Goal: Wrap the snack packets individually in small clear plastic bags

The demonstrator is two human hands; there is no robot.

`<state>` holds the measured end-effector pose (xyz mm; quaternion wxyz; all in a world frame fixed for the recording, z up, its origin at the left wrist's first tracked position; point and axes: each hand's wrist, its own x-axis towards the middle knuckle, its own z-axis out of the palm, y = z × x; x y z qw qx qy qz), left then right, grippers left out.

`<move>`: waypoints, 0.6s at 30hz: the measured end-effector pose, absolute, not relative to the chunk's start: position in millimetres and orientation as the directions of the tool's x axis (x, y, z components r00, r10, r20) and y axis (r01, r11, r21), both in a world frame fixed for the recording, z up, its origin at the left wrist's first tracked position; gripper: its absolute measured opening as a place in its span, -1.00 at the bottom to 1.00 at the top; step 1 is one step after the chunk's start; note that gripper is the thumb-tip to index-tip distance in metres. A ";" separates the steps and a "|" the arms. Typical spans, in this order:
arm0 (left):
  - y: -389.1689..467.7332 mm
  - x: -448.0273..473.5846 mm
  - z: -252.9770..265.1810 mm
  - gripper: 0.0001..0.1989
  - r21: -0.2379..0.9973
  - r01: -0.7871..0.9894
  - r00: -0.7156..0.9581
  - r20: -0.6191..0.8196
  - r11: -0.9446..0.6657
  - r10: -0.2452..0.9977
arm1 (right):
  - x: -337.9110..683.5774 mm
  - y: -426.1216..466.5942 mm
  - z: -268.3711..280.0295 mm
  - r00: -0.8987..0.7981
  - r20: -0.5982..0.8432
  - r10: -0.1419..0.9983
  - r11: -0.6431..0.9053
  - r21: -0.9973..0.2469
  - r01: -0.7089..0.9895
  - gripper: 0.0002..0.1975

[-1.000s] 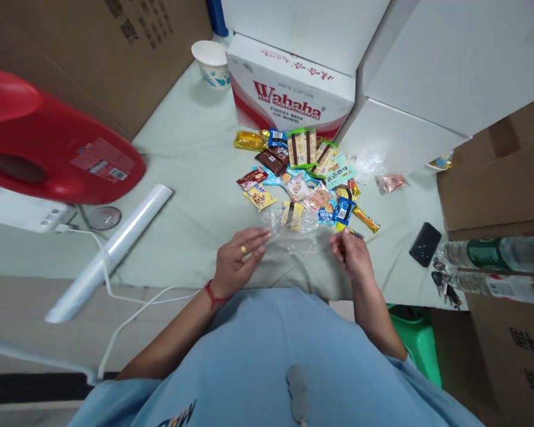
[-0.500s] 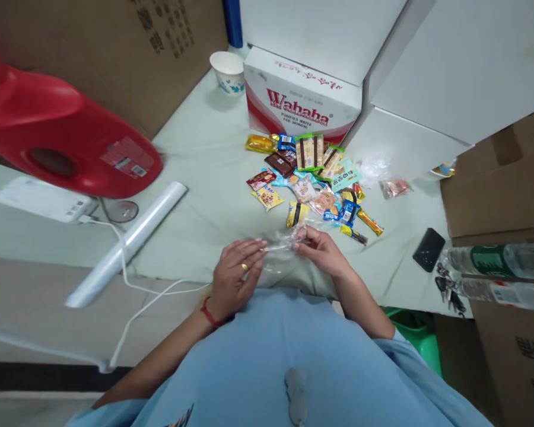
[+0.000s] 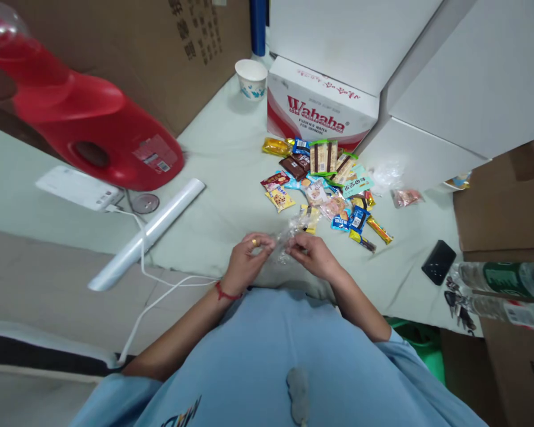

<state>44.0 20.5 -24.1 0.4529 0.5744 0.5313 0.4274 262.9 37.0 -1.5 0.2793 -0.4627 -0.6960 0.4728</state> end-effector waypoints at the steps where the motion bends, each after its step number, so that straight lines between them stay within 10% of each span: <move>1: 23.3 44.6 -27.2 -0.69 0.989 0.136 0.038 -0.058 0.053 0.998 | 268.7 34.8 -3.6 -0.374 -0.062 0.925 0.090 -0.922 0.377 -0.82; 6: 25.2 37.5 -43.2 -0.56 0.916 -0.181 -0.162 -0.385 0.357 0.908 | 306.9 11.0 -21.5 -0.194 -0.224 0.955 -0.166 -0.947 0.275 -0.68; 10: 19.7 21.5 -51.3 -0.57 0.904 0.042 -0.177 -0.413 0.426 0.894 | 346.4 -10.8 -27.0 -0.227 -0.323 0.919 -0.222 -0.898 0.379 -0.62; 18: 14.9 14.7 -17.6 -0.05 0.712 0.663 0.283 0.049 -0.232 0.958 | 365.4 3.9 -4.1 -0.365 -0.125 0.923 0.191 -0.674 0.713 -0.23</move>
